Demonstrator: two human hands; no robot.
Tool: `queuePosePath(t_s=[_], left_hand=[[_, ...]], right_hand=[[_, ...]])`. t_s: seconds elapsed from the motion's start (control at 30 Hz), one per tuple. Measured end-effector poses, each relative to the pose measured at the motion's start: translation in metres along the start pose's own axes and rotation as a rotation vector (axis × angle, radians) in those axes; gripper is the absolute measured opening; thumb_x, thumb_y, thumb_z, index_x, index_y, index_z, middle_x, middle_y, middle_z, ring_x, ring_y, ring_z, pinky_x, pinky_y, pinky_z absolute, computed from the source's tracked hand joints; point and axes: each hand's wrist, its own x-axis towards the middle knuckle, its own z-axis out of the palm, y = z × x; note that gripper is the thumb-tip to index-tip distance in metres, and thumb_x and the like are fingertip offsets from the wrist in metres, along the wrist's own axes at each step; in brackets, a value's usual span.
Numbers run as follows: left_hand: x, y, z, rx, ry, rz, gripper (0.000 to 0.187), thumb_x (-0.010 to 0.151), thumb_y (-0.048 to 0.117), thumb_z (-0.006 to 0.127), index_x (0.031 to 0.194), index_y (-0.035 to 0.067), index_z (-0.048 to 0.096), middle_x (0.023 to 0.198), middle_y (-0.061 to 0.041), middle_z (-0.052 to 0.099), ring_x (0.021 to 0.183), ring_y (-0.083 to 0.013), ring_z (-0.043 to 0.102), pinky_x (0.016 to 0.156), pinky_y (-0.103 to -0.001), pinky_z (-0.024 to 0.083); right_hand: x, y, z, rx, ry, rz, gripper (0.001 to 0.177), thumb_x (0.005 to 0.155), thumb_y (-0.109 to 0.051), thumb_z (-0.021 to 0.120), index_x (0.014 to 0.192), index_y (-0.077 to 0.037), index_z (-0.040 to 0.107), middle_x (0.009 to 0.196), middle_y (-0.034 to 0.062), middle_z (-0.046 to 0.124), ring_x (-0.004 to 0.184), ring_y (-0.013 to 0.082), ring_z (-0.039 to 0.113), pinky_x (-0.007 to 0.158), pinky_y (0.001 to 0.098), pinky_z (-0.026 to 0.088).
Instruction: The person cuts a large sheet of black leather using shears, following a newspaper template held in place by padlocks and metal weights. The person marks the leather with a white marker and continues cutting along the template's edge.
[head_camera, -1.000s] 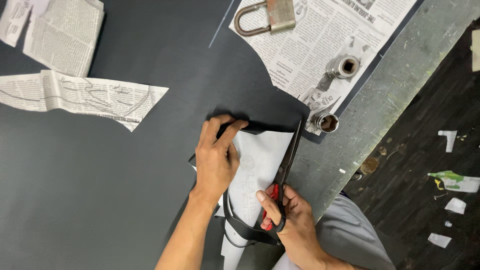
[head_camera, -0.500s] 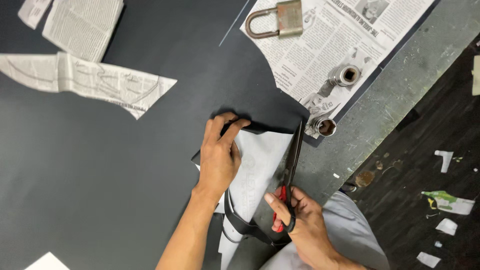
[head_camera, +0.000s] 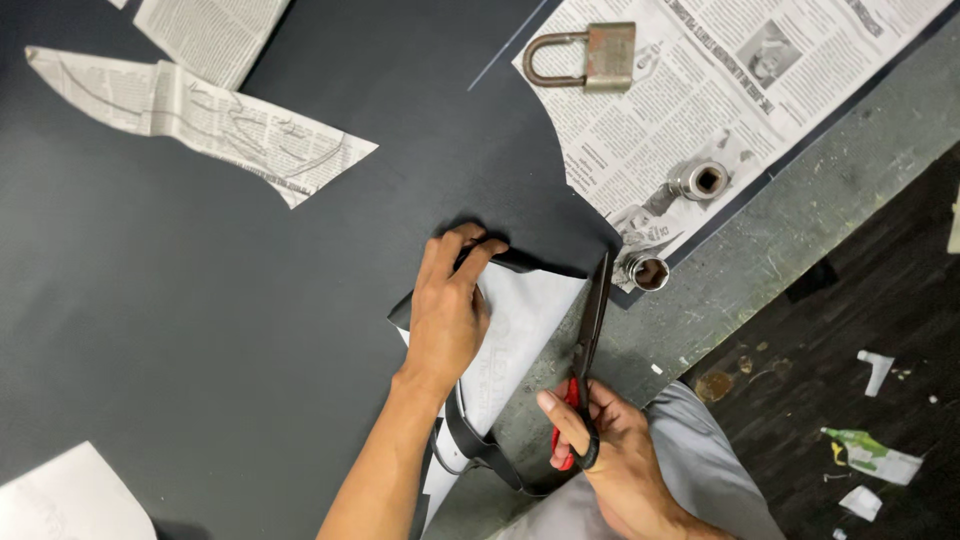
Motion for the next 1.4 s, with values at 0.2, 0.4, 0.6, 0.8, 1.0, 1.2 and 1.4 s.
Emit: queuePosePath(t_s=[0.2,0.4,0.6,0.8,1.0,1.2,1.4], left_hand=[[-0.002,0.005,0.004,0.049,0.007,-0.023,0.063,0.061,-0.024,0.058,0.117,0.003,0.072,0.129,-0.013,0.061,0.111,-0.0317,0.058,0.101,-0.041,0.051],[-0.010,0.019,0.007,0.123,-0.061,-0.071,0.067,0.064,-0.023,0.057,0.127,-0.003,0.066,0.143,-0.020,0.052,0.125,-0.0366,0.053,0.108,-0.044,0.045],[-0.016,0.028,0.006,0.071,-0.106,-0.125,0.070,0.067,-0.021,0.051,0.135,-0.008,0.061,0.154,-0.025,0.041,0.142,-0.0404,0.041,0.119,-0.046,0.035],[-0.015,0.039,0.010,-0.040,-0.053,-0.308,0.056,0.077,-0.013,0.053,0.132,-0.009,0.062,0.157,-0.022,0.043,0.146,-0.0386,0.040,0.119,-0.044,0.037],[-0.004,0.054,0.035,-0.012,0.173,-0.476,0.039,0.091,0.027,0.076,0.114,-0.004,0.069,0.146,-0.022,0.054,0.134,-0.0381,0.052,0.105,-0.045,0.048],[0.002,0.068,0.062,0.158,0.309,-0.416,0.059,0.079,0.038,0.084,0.115,-0.003,0.064,0.142,-0.029,0.051,0.129,-0.0470,0.050,0.111,-0.054,0.042],[0.002,0.073,0.075,0.173,0.302,-0.432,0.075,0.073,0.043,0.085,0.124,-0.004,0.056,0.147,-0.031,0.043,0.139,-0.0478,0.041,0.119,-0.061,0.028]], right_hand=[[0.002,-0.004,-0.022,-0.069,0.014,0.035,0.022,0.082,-0.019,0.079,0.094,-0.004,0.069,0.058,0.0019,0.056,0.045,0.0113,0.052,0.046,0.0279,0.043],[0.002,-0.016,-0.047,-0.194,0.007,0.066,0.019,0.082,-0.015,0.081,0.089,-0.001,0.069,0.060,0.0021,0.056,0.046,0.0113,0.052,0.043,0.0277,0.039],[0.004,-0.033,-0.066,-0.320,-0.030,0.063,0.020,0.082,-0.016,0.081,0.089,0.000,0.070,0.059,0.0035,0.057,0.046,0.0114,0.051,0.044,0.0275,0.040],[0.005,-0.047,-0.079,-0.406,-0.080,0.067,0.022,0.081,-0.015,0.081,0.092,0.002,0.072,0.060,0.0040,0.059,0.047,0.0114,0.052,0.045,0.0279,0.043],[0.010,-0.067,-0.091,-0.544,-0.034,0.156,0.021,0.080,-0.011,0.083,0.093,0.002,0.072,0.060,0.0061,0.059,0.047,0.0121,0.052,0.046,0.0280,0.044],[0.013,-0.080,-0.103,-0.662,-0.087,0.077,0.025,0.077,-0.013,0.085,0.091,0.003,0.072,0.062,0.0043,0.059,0.047,0.0115,0.049,0.044,0.0272,0.039],[0.025,-0.093,-0.119,-0.865,-0.104,0.017,0.030,0.074,-0.018,0.088,0.091,0.000,0.070,0.061,0.0043,0.065,0.046,0.0115,0.052,0.044,0.0274,0.042]])
